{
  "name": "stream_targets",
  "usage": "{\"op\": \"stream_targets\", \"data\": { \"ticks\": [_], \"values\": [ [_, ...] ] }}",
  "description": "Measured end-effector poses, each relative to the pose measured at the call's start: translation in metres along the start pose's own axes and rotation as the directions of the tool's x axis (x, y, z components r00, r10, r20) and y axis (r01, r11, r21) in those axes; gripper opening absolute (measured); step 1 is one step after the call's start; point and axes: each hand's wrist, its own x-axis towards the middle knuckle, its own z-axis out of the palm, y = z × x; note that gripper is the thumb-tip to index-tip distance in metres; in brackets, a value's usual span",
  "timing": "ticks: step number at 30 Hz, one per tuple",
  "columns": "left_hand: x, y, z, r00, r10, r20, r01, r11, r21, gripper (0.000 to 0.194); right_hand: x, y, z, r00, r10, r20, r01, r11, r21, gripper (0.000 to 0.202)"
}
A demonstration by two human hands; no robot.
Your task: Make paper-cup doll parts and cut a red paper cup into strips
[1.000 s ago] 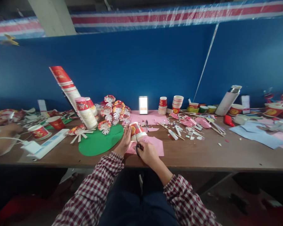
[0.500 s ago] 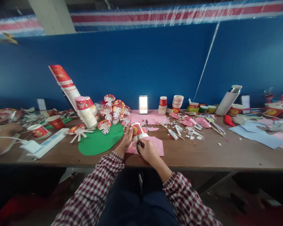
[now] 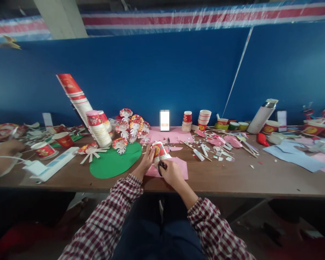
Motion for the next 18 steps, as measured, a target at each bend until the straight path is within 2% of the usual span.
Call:
{"op": "stream_targets", "data": {
  "ticks": [4, 8, 12, 18],
  "values": [
    [0.005, -0.010, -0.006, 0.987, 0.101, 0.124, -0.121, 0.979, 0.165, 0.044, 0.000, -0.003, -0.003, 1.000, 0.001, -0.009, -0.001, 0.999, -0.054, 0.018],
    [0.009, -0.015, -0.008, 0.976, 0.154, 0.151, -0.189, 0.947, 0.260, 0.043, -0.001, -0.009, -0.008, 0.999, -0.015, -0.032, 0.011, 0.993, -0.119, 0.023],
    [0.010, -0.015, -0.009, 0.977, 0.167, 0.136, -0.195, 0.953, 0.234, 0.040, -0.001, -0.007, -0.008, 0.999, -0.020, -0.029, 0.017, 0.995, -0.101, 0.027],
    [0.008, -0.014, -0.008, 0.970, 0.201, 0.139, -0.223, 0.960, 0.169, 0.040, -0.001, -0.003, -0.007, 0.999, 0.020, 0.031, -0.020, 1.000, 0.012, 0.026]
  ]
}}
